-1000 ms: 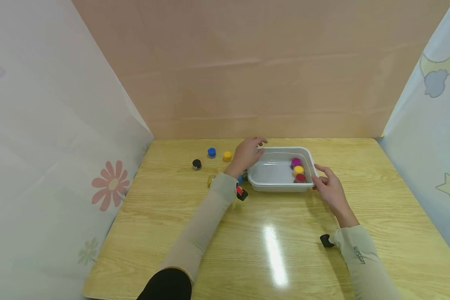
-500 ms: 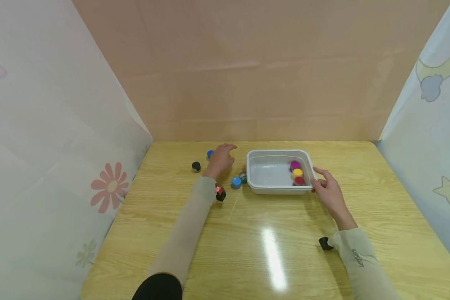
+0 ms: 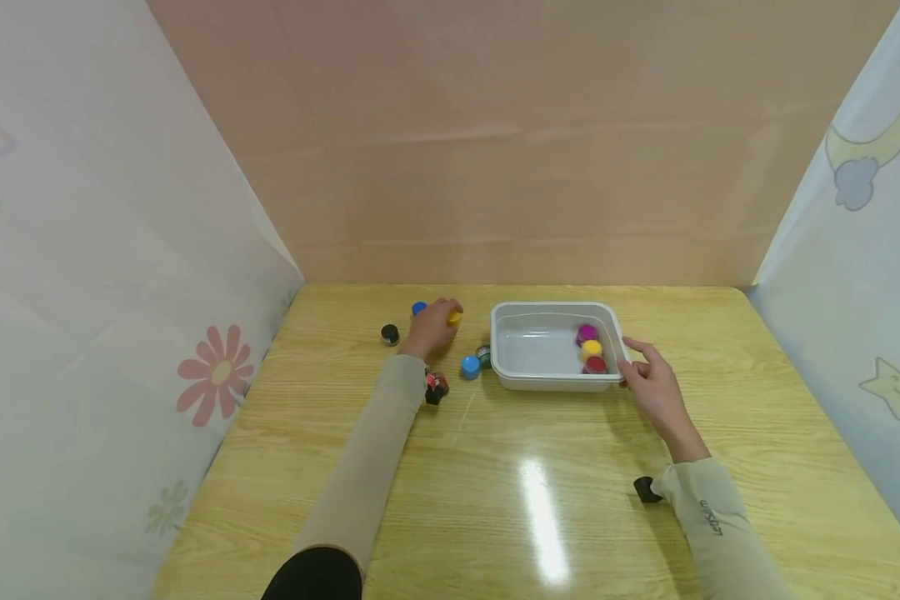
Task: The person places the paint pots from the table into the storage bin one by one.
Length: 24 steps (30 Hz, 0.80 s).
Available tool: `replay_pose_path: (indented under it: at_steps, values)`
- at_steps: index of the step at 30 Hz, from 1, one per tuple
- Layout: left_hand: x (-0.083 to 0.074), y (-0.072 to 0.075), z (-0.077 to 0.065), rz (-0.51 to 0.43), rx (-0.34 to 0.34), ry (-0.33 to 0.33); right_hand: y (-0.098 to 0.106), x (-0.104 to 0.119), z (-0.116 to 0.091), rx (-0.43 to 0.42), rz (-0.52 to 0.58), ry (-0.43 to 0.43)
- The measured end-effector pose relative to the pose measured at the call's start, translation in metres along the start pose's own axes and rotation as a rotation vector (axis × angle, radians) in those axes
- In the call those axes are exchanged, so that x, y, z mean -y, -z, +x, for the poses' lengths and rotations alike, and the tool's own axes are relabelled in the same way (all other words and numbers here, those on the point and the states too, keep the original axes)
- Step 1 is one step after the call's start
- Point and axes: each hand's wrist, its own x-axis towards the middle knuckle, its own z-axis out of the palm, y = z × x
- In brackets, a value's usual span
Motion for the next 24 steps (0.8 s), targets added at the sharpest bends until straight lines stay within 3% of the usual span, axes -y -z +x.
replay_pose_path:
  at_steps: [13, 19, 24]
  values:
    - [0.0049, -0.0054, 0.0049, -0.076, -0.005, -0.02, 0.0002, 0.0021, -0.0009, -0.004, 0.01, 0.011]
    - [0.0074, -0.0029, 0.0024, -0.149, -0.027, -0.014, -0.0009, 0.0015, -0.0009, -0.003, 0.011, 0.012]
    - [0.0018, 0.0033, -0.0002, -0.185, -0.057, -0.049, -0.0009, 0.0016, -0.0019, -0.003, 0.021, 0.015]
